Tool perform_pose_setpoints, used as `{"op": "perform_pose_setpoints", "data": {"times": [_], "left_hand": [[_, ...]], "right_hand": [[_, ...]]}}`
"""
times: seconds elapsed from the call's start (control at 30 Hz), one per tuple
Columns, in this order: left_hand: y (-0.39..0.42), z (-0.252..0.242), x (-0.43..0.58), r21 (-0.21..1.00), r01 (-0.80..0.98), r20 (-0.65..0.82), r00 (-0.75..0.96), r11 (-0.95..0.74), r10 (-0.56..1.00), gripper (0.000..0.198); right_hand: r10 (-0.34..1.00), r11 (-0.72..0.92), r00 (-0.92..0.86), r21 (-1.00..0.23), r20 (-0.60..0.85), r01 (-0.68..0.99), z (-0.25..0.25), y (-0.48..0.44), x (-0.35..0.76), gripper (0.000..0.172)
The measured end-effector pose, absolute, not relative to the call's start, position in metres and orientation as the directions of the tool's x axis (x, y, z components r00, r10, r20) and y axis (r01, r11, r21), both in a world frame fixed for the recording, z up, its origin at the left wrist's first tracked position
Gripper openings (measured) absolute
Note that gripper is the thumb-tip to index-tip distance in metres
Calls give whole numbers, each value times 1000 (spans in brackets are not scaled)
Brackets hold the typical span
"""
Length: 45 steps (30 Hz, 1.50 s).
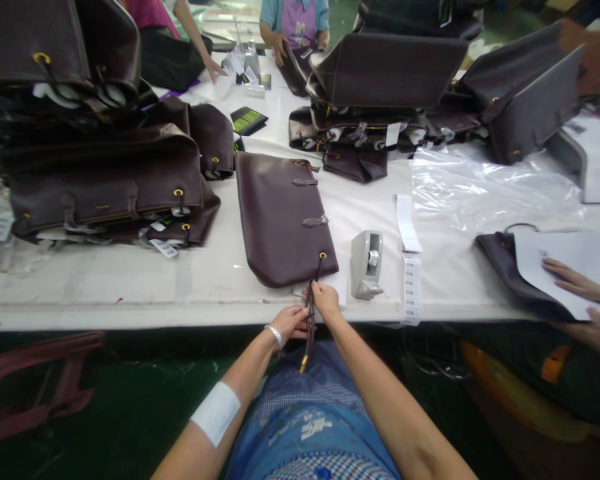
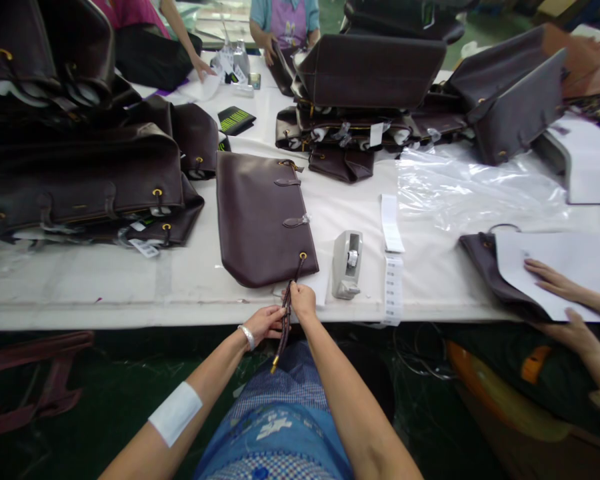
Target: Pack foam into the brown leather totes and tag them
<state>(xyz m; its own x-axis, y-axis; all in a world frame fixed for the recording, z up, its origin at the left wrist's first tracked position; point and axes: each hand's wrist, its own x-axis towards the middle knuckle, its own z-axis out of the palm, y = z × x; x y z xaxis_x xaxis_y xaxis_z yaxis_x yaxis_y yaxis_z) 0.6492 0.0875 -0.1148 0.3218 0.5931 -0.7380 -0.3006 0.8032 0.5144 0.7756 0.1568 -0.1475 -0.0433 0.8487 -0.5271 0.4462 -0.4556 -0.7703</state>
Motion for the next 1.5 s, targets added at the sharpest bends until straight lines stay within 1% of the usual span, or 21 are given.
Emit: {"op": "perform_pose_setpoints", "data": {"times": [0.13, 0.27, 0.37, 0.47, 0.5, 0.57, 0.63, 0.67, 0.73, 0.8, 0.87, 0.93, 0.97, 1.03, 1.13, 1.17, 1.23, 1.3, 1.4, 1.5], "left_hand": [[84, -116, 647, 499, -283, -744, 344, 819, 572, 46], [81, -113, 651, 475, -303, -749, 353, 826, 560, 38], [80, -110, 659, 455, -362, -746, 344, 813, 571, 30], [80, -109, 669, 417, -447, -757, 311, 791, 575, 32], [79, -110, 671, 410, -471, -764, 290, 781, 576, 35], [79, -113, 673, 413, -507, -770, 250, 757, 587, 36], [77, -114, 672, 421, -531, -756, 243, 736, 608, 35], [76, -113, 672, 417, -543, -748, 251, 729, 615, 36], [75, -109, 669, 401, -565, -735, 270, 721, 621, 37], [73, -102, 667, 381, -576, -731, 292, 723, 617, 39], [72, -95, 664, 350, -589, -728, 318, 728, 607, 41], [69, -90, 662, 325, -608, -722, 335, 724, 606, 42], [67, -88, 661, 322, -617, -719, 334, 718, 609, 43], [61, -88, 658, 343, -621, -728, 299, 705, 617, 45], [51, -94, 655, 386, -632, -764, 189, 672, 617, 48], [49, -96, 655, 396, -639, -775, 154, 660, 613, 50], [46, -102, 655, 410, -646, -787, 105, 643, 607, 51], [44, -106, 655, 428, -638, -793, 75, 640, 605, 51], [42, -109, 649, 447, -649, -765, 79, 615, 639, 44], [40, -106, 637, 407, -677, -744, 143, 613, 652, 35]], "right_hand": [[825, -531, 2, -774, -565, 346, -153, 159, 770, 45], [823, -549, 16, -787, -568, 281, -155, 160, 769, 43], [823, -544, -22, -799, -567, 255, -151, 158, 774, 41], [837, -516, -55, -818, -545, 255, -139, 159, 790, 39], [848, -508, -25, -825, -529, 247, -135, 161, 797, 38], [857, -515, 109, -835, -504, 194, -129, 169, 810, 37], [827, -543, 243, -832, -507, 111, -126, 182, 818, 38], [805, -563, 272, -824, -528, 69, -127, 189, 820, 39], [772, -608, 240, -794, -588, 14, -128, 201, 818, 41], [736, -662, 166, -749, -656, -27, -128, 207, 812, 41], [698, -711, 75, -701, -712, -42, -125, 207, 804, 46], [676, -736, -28, -674, -736, -54, -122, 205, 795, 50], [674, -739, -78, -669, -734, -80, -121, 204, 789, 50], [687, -726, -128, -670, -715, -156, -122, 205, 776, 42], [703, -702, -72, -672, -708, -236, -132, 213, 753, 24], [704, -696, -41, -677, -709, -241, -136, 217, 747, 20], [708, -683, 3, -686, -706, -251, -143, 222, 737, 18], [718, -669, 23, -699, -696, -251, -145, 223, 733, 19], [724, -674, -16, -703, -689, -227, -137, 217, 740, 25], [714, -692, -34, -696, -700, -193, -119, 193, 754, 40]]}}
